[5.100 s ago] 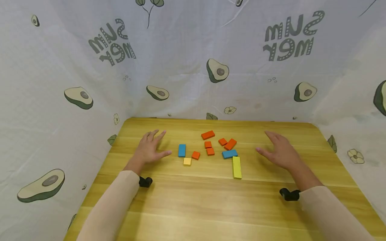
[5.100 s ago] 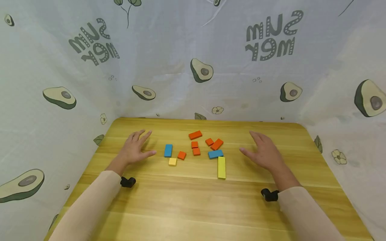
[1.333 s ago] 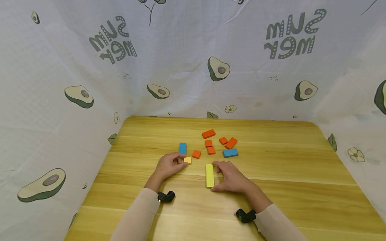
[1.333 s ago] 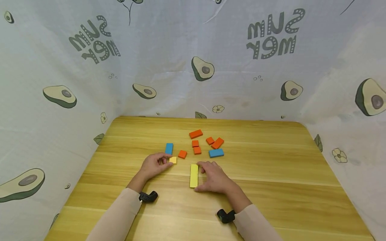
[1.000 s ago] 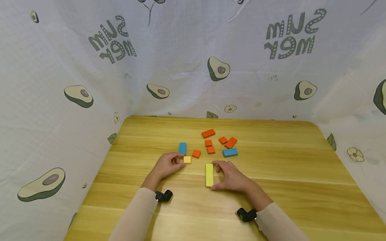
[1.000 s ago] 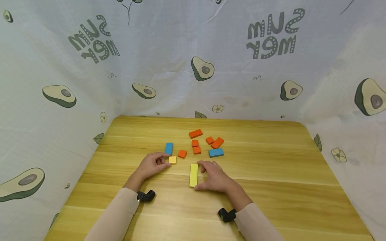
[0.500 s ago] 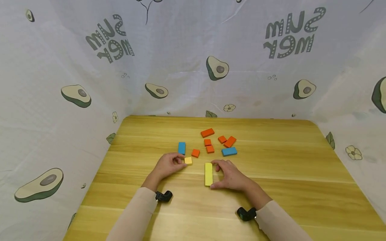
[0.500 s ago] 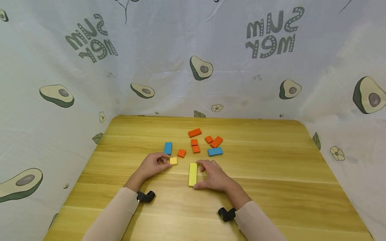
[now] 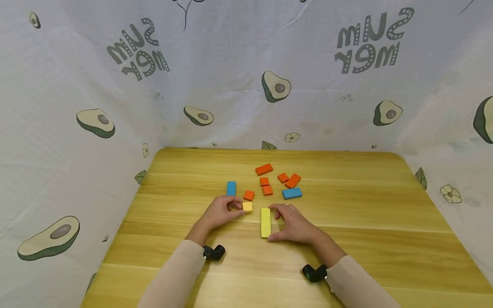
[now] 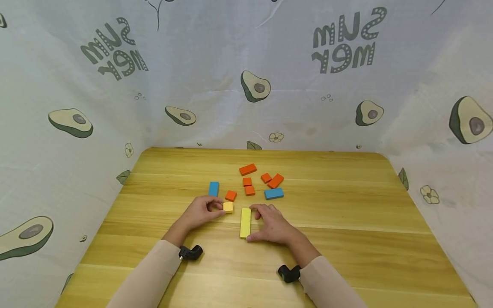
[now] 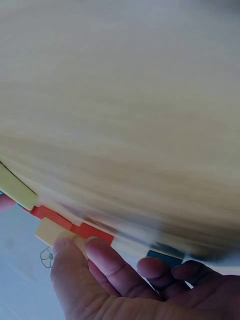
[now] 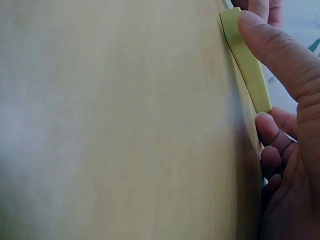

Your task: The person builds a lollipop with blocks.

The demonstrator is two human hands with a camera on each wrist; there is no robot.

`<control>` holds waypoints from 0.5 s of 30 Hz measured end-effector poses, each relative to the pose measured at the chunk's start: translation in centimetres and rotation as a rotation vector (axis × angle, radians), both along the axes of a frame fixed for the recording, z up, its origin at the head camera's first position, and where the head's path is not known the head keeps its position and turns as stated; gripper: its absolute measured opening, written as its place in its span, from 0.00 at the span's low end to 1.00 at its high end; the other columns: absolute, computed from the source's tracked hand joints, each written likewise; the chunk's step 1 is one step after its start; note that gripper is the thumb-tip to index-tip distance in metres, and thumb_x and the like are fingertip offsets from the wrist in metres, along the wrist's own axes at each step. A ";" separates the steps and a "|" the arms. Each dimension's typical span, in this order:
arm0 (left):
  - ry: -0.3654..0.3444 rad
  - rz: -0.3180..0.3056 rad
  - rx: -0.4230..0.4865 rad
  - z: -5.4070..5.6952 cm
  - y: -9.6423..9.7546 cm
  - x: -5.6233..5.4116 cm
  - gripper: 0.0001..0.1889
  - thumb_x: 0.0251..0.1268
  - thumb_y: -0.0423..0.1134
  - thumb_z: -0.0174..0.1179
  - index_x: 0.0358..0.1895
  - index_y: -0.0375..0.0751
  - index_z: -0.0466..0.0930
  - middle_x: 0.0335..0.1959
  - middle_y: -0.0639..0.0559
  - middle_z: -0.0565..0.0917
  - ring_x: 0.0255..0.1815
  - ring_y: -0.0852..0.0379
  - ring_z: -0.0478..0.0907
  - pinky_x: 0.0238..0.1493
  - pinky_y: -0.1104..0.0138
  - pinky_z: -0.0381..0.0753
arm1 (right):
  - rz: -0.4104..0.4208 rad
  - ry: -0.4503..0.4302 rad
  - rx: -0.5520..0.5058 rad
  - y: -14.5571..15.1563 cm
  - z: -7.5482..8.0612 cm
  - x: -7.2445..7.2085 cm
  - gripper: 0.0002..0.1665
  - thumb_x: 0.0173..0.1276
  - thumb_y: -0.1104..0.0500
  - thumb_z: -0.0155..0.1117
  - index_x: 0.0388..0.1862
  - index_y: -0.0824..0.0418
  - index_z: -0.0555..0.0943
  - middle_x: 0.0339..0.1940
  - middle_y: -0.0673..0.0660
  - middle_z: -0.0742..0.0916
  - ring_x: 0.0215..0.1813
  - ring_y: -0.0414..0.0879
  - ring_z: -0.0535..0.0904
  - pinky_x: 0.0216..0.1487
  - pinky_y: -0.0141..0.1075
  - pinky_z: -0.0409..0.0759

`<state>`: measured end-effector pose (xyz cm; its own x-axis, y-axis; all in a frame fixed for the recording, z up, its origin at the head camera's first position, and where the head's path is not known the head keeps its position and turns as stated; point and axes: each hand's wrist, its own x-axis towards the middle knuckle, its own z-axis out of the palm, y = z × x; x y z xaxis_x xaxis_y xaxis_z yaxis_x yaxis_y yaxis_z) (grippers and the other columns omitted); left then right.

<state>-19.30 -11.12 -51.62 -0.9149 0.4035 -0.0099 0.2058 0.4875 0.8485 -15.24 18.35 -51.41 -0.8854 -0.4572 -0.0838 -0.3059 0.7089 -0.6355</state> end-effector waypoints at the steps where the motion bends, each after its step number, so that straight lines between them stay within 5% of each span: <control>1: 0.005 -0.007 0.000 0.0 0.2 -0.1 0.14 0.67 0.43 0.74 0.52 0.43 0.89 0.39 0.56 0.90 0.29 0.61 0.73 0.34 0.71 0.73 | 0.001 0.001 -0.001 0.0 0.0 0.0 0.56 0.51 0.35 0.86 0.72 0.58 0.72 0.47 0.45 0.77 0.50 0.44 0.66 0.51 0.37 0.66; 15: 0.063 -0.079 -0.078 0.5 3.1 -1.0 0.14 0.68 0.46 0.73 0.53 0.45 0.89 0.38 0.58 0.90 0.31 0.62 0.72 0.36 0.70 0.72 | -0.007 0.002 -0.039 0.1 -0.2 0.1 0.55 0.51 0.36 0.86 0.71 0.60 0.73 0.47 0.46 0.78 0.49 0.44 0.67 0.49 0.36 0.67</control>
